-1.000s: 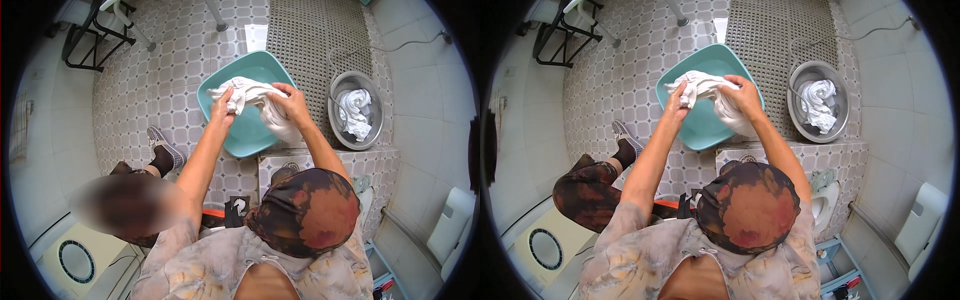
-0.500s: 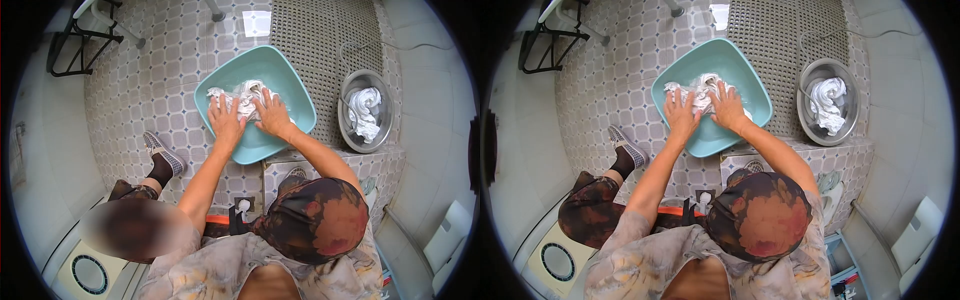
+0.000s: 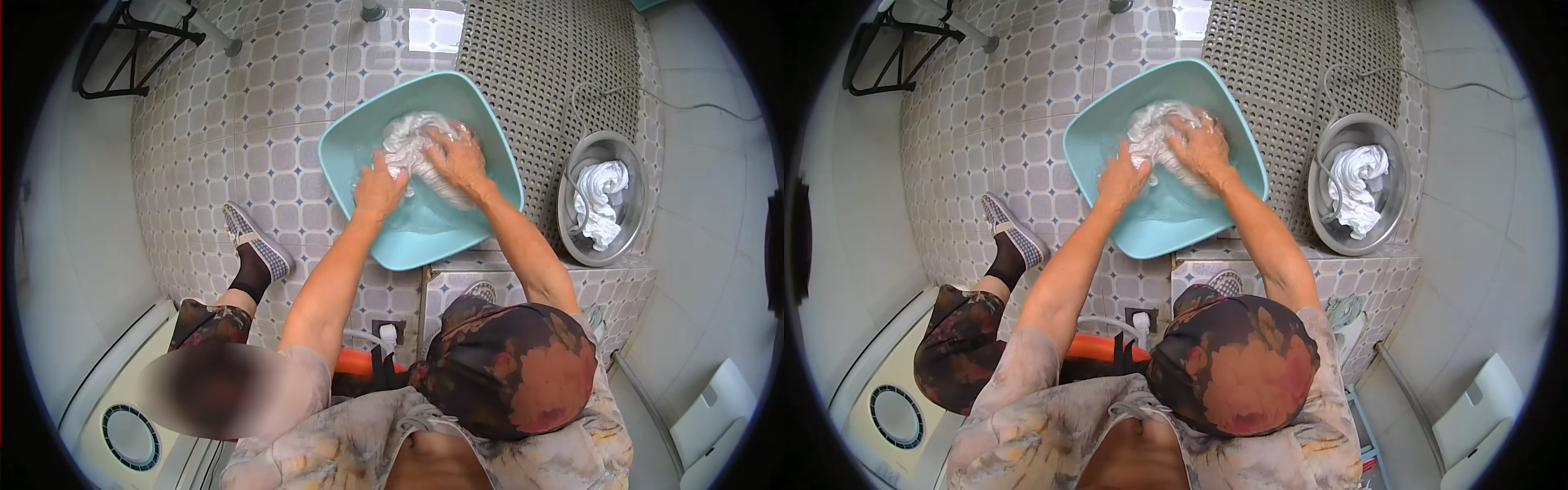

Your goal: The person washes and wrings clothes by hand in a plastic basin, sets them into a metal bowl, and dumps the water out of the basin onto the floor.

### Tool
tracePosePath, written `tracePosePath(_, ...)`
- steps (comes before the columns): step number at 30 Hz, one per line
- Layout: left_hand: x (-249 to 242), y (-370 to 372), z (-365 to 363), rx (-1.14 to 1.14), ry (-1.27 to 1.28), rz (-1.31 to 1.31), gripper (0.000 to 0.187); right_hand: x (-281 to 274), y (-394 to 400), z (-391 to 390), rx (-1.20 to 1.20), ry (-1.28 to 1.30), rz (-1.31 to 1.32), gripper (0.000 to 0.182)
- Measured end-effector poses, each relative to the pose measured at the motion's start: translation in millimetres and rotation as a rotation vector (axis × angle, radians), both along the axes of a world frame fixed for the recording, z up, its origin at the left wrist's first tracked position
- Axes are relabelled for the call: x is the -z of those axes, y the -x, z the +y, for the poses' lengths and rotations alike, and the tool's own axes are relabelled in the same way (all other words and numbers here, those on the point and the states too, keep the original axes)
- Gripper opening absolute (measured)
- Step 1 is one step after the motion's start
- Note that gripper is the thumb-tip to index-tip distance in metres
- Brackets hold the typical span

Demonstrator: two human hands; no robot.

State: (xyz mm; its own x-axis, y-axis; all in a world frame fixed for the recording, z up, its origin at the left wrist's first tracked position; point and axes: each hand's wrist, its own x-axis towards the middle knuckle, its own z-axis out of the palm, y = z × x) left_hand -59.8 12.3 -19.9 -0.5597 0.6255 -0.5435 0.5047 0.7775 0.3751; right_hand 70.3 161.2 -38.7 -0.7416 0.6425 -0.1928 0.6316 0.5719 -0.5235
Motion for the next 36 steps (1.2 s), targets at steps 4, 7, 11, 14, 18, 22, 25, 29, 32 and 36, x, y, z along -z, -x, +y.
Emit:
tracePosePath(4,-16.2,-11.7,-21.2,0.01,0.076,-0.095,0.057,5.3,-12.6,-2.9,0.262,0.279,0.099,0.04)
tracePosePath(7,-38.7,-24.9,-35.4,0.148,0.08,0.035,0.049,6.2,-27.5,-13.9,0.166,0.128,0.169,0.036)
tracePosePath(11,-77.7,-31.9,-55.8,0.127,-0.132,0.22,0.046,-22.6,-24.1,-11.5,0.322,0.294,0.31,0.032)
tracePosePath(14,-101.0,-29.7,-69.5,0.03,-0.269,0.269,0.047,-52.7,-21.4,-10.1,0.359,0.459,0.496,0.033)
tracePosePath(18,-109.6,-26.9,-79.0,0.058,-0.177,0.213,0.05,-109.1,-17.0,-17.0,0.292,0.539,0.685,0.028)
tracePosePath(22,-106.8,-37.0,-78.9,0.226,-0.121,0.123,0.051,-151.7,-7.4,-22.7,0.208,0.533,0.835,0.026)
tracePosePath(25,-106.2,-51.9,-64.1,0.254,-0.06,0.049,0.052,-190.7,-0.7,-26.6,0.049,0.368,0.874,0.024)
tracePosePath(29,-87.7,-60.6,-67.8,0.153,-0.047,0.011,0.057,-219.1,1.3,-26.2,-0.21,-0.15,0.773,0.02)
tracePosePath(32,-77.0,-55.9,-72.0,0.116,0.014,0.006,0.066,-223.9,-4.8,-13.1,-0.21,-0.36,0.776,0.02)
tracePosePath(36,-78.6,-44.5,-60.3,0.237,0.166,-0.103,0.072,-241.1,-9.0,-1.2,-0.021,-0.19,0.878,0.018)
